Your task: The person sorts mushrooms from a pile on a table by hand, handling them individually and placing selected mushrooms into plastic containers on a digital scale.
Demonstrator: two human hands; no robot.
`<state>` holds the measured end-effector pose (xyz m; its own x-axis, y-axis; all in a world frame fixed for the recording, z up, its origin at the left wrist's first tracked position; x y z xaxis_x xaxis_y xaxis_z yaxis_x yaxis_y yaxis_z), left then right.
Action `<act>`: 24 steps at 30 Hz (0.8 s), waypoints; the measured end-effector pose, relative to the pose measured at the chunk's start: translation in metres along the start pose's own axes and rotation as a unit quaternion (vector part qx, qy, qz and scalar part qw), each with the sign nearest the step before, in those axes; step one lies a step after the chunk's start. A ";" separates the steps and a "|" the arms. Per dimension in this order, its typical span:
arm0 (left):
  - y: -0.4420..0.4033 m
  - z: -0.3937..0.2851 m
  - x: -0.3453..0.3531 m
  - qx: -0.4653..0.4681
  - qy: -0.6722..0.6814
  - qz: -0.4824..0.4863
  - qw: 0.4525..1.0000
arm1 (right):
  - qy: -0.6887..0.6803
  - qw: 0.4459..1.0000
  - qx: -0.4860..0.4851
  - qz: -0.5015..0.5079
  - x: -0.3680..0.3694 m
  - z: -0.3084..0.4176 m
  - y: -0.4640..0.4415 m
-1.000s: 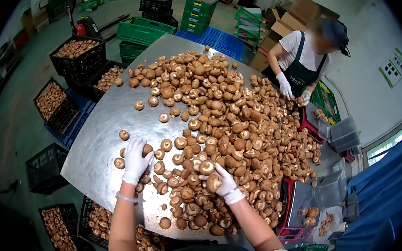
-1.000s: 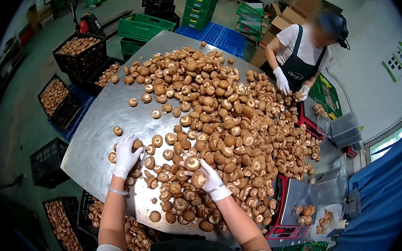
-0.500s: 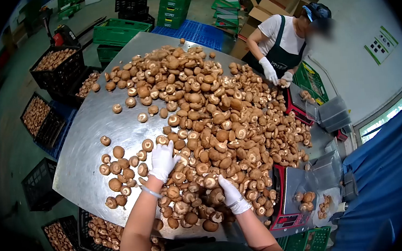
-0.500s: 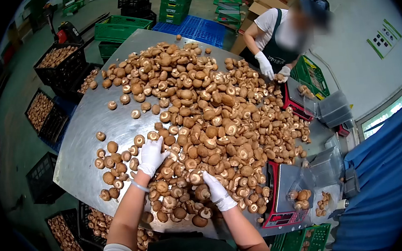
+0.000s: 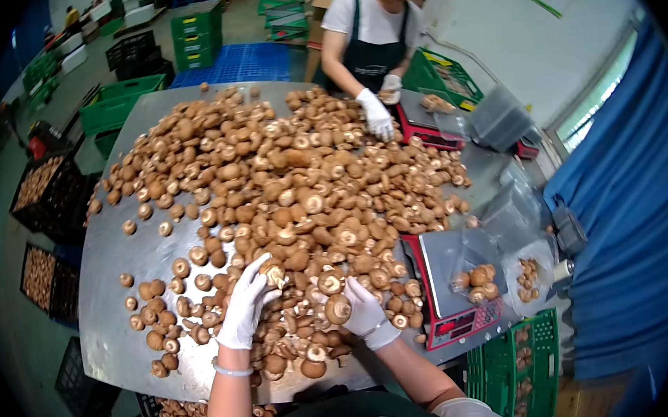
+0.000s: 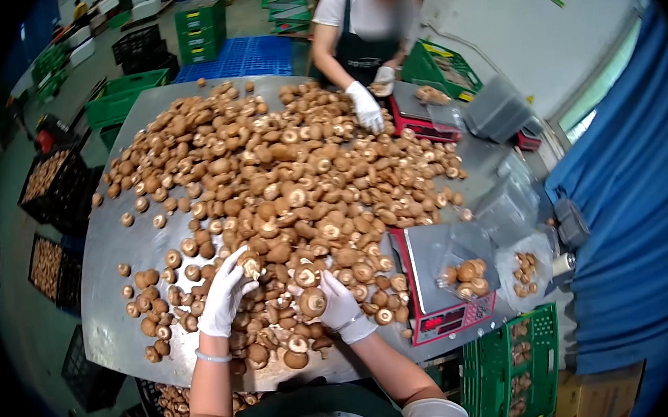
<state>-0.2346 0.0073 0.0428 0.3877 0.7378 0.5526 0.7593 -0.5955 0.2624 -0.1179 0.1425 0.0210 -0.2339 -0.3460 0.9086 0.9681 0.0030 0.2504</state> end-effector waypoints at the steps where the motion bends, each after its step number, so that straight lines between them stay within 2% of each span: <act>1: 0.001 0.009 0.015 -0.008 0.016 0.025 1.000 | 0.009 1.000 -0.019 -0.005 -0.004 0.010 0.005; 4: 0.006 0.043 0.056 -0.035 0.024 0.074 0.996 | 0.014 0.998 -0.053 -0.009 -0.019 0.042 0.030; 6: 0.002 0.070 0.087 -0.056 0.062 0.087 0.993 | -0.015 0.996 -0.075 0.047 -0.019 0.073 0.053; 8: 0.011 0.091 0.118 -0.087 0.042 0.091 0.991 | 0.091 0.979 -0.153 -0.102 -0.031 0.117 0.094; 10: 0.017 0.112 0.150 -0.109 0.050 0.109 0.987 | 0.237 0.926 -0.254 -0.145 -0.038 0.176 0.139; 12: 0.020 0.132 0.175 -0.115 0.031 0.109 0.987 | 0.378 0.835 -0.351 -0.190 -0.034 0.233 0.181; 14: 0.027 0.151 0.205 -0.148 0.036 0.127 0.980 | 0.461 0.754 -0.398 -0.246 -0.041 0.274 0.210; 16: 0.032 0.168 0.227 -0.156 0.014 0.124 0.980 | 0.474 0.750 -0.386 -0.253 -0.045 0.297 0.226; 18: 0.033 0.186 0.243 -0.164 0.052 0.113 0.979 | 0.489 0.745 -0.375 -0.255 -0.050 0.308 0.233; 21: 0.037 0.207 0.263 -0.176 0.072 0.119 0.975 | 0.398 0.802 -0.394 -0.208 -0.071 0.318 0.237; 24: 0.044 0.216 0.285 -0.191 0.086 0.116 0.971 | 0.434 0.786 -0.407 -0.164 -0.069 0.322 0.238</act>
<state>0.0225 0.2601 0.0408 0.4077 0.5249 0.7472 0.4003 -0.8382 0.3704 0.0999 0.4689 0.1258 -0.6759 -0.7147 0.1801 0.6875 -0.6994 -0.1957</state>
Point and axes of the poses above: each hand's wrist, its own y-axis away from the middle knuckle, its own x-axis out of the palm, z = x × y, the point moved 9 cm from there along -y, towards the middle knuckle, and after that the axes turned 4 degrees about -z, right-handed, at the moved point
